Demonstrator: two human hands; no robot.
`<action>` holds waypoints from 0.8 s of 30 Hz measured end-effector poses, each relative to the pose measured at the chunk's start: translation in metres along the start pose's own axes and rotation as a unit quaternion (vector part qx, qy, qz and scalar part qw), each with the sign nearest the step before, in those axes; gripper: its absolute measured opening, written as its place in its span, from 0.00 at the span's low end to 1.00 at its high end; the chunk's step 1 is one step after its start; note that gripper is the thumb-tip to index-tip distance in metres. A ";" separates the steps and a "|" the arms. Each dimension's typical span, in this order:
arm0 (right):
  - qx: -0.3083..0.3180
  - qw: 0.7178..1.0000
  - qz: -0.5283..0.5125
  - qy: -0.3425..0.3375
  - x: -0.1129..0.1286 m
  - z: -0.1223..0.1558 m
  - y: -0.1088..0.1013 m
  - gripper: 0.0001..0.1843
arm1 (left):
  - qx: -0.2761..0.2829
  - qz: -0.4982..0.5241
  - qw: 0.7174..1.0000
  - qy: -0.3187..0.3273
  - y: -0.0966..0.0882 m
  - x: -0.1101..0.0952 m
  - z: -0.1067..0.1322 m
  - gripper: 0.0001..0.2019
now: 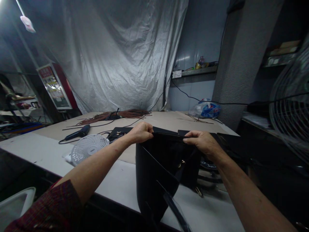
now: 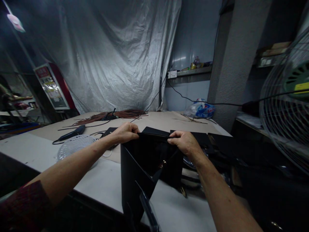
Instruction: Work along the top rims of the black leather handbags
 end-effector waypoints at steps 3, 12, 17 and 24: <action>0.020 0.993 0.117 -0.007 0.012 -0.005 -0.003 0.08 | -0.008 -0.013 1.000 0.003 0.000 -0.002 0.001 0.02; 0.097 0.930 0.323 -0.147 0.060 -0.021 0.016 0.10 | -0.034 -0.041 0.999 -0.002 0.002 0.002 -0.001 0.03; 0.087 0.913 0.369 -0.148 0.063 -0.028 0.024 0.08 | -0.040 -0.045 0.998 0.002 0.004 0.003 -0.002 0.03; 0.129 0.933 0.280 -0.187 0.061 -0.030 0.037 0.10 | -0.049 -0.068 0.996 -0.003 0.004 -0.002 0.001 0.04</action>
Point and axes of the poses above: each hand's wrist, its own z-axis away from the middle knuckle, its own y-axis out of the palm, x = y × z, the point moved 1 cm from there along -z, towards the middle knuckle, and after that the axes turned 7 degrees about -y, right-handed, at the moved point
